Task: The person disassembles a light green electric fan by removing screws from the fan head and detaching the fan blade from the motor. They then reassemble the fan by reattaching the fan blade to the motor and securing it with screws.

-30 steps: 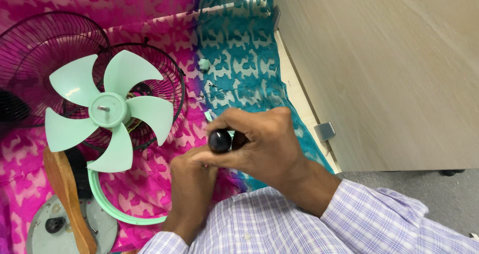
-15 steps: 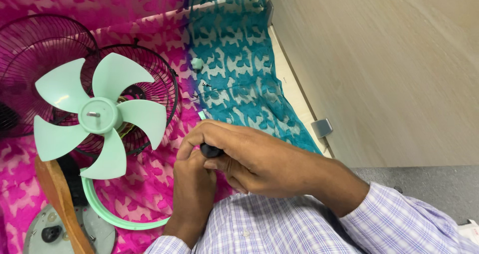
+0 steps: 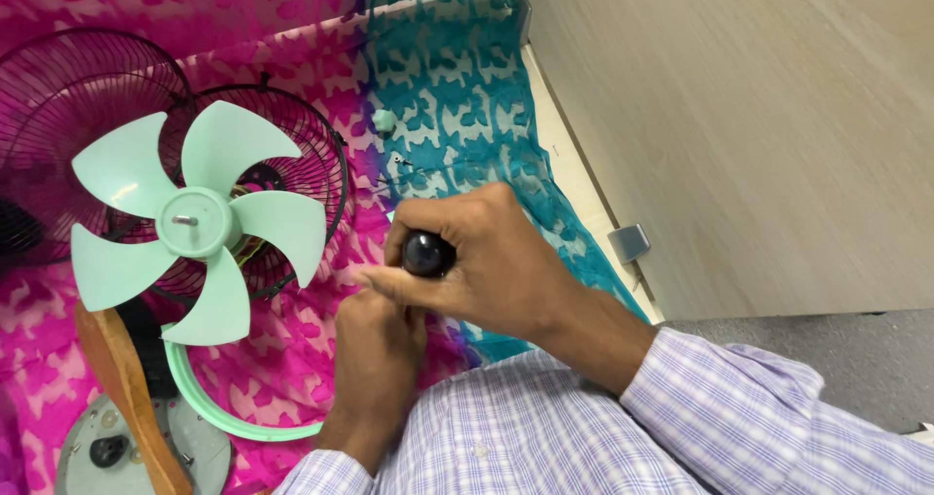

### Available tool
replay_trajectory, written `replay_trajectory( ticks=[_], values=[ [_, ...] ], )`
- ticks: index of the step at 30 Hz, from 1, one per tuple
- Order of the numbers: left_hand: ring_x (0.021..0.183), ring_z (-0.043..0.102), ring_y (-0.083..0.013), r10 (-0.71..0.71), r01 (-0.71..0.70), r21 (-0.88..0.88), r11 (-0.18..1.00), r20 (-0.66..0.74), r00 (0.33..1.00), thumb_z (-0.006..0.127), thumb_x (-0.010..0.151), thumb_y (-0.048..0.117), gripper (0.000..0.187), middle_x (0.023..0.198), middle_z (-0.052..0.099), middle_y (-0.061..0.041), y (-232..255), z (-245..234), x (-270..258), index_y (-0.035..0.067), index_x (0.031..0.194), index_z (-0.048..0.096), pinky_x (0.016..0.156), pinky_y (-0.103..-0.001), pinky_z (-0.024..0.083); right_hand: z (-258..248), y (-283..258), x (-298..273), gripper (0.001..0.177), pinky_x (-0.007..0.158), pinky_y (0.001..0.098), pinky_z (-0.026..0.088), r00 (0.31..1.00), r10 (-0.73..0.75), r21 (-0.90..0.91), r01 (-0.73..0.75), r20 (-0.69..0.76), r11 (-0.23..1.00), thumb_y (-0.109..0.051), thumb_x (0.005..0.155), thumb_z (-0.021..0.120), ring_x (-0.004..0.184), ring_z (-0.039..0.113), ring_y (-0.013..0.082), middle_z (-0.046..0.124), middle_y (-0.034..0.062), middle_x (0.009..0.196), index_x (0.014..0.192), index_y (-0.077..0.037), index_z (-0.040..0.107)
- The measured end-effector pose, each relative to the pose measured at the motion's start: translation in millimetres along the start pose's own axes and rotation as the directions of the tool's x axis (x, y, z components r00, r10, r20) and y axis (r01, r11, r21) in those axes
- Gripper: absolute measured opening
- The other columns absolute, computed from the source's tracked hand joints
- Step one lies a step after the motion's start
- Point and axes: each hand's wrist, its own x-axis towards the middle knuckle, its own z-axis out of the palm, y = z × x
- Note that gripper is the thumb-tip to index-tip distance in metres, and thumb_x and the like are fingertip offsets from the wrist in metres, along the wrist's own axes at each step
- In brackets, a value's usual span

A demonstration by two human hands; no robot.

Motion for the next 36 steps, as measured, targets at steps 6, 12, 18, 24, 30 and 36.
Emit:
replay_trajectory(
  ticks=[6,12,18,24,30,36],
  values=[
    [0.049,0.069,-0.0166,-0.265,0.315,-0.274,0.908,0.206,0.942,0.060,0.090,0.002,0.014,0.057,0.067,-0.007,8,-13,-5,0.002,0.077,0.066,0.041,-0.036,0.050,-13,-34,-3,0.021,0.050,0.0256,0.058,0.856,0.306,0.354,-0.463,0.417,0.812,-0.012,0.092,0.063,0.058,0.068,0.0090,0.073,-0.0007,0.086,0.113,-0.010,0.069],
    [0.055,0.069,-0.0248,-0.138,0.139,-0.100,0.985,0.023,0.990,0.066,0.085,-0.001,0.007,0.066,0.070,-0.014,-12,1,-9,-0.001,0.079,0.070,0.049,-0.038,0.050,-11,-25,-2,0.026,0.051,0.0204,0.063,0.982,0.166,0.069,-0.173,0.090,0.983,-0.021,0.081,0.081,0.061,0.074,0.0066,0.075,0.0026,0.075,0.104,-0.011,0.074],
    [0.060,0.069,-0.0330,-0.085,0.085,-0.008,0.996,-0.057,0.995,0.076,0.080,0.002,0.009,0.070,0.068,-0.020,-15,6,2,-0.004,0.081,0.070,0.052,-0.041,0.050,-5,-14,4,0.038,0.052,0.0259,0.063,0.977,0.210,-0.208,-0.214,-0.041,0.955,-0.035,0.078,0.093,0.059,0.076,0.0136,0.072,0.0057,0.069,0.082,-0.007,0.068],
    [0.060,0.072,-0.0272,-0.253,0.279,-0.189,0.941,0.154,0.955,0.063,0.086,-0.001,0.010,0.064,0.072,-0.013,-9,-4,6,0.003,0.084,0.072,0.053,-0.038,0.055,-12,-30,-2,0.022,0.058,0.0257,0.062,0.950,0.196,0.142,-0.235,0.244,0.962,-0.012,0.083,0.069,0.070,0.075,0.0143,0.071,0.0032,0.081,0.104,-0.008,0.062],
    [0.076,0.073,-0.0342,-0.069,0.069,-0.013,0.998,-0.007,0.998,0.073,0.082,0.003,0.025,0.084,0.073,-0.019,0,-1,-1,0.006,0.106,0.075,0.066,-0.044,0.056,-17,-20,-10,0.031,0.056,0.0250,0.065,0.973,0.231,-0.099,-0.232,-0.020,0.968,-0.021,0.077,0.090,0.067,0.080,0.0144,0.077,0.0079,0.077,0.087,-0.004,0.066],
    [0.094,0.068,-0.0401,-0.329,0.323,0.181,0.929,0.002,0.944,0.089,0.074,0.026,0.067,0.102,0.070,-0.022,1,-11,-26,0.006,0.129,0.057,0.079,-0.050,0.052,-48,15,-29,0.032,0.060,0.0275,0.066,0.713,0.625,0.518,-0.421,-0.319,0.745,-0.017,0.089,0.079,0.067,0.076,0.0216,0.074,0.0197,0.085,0.100,0.006,0.060]
  ],
)
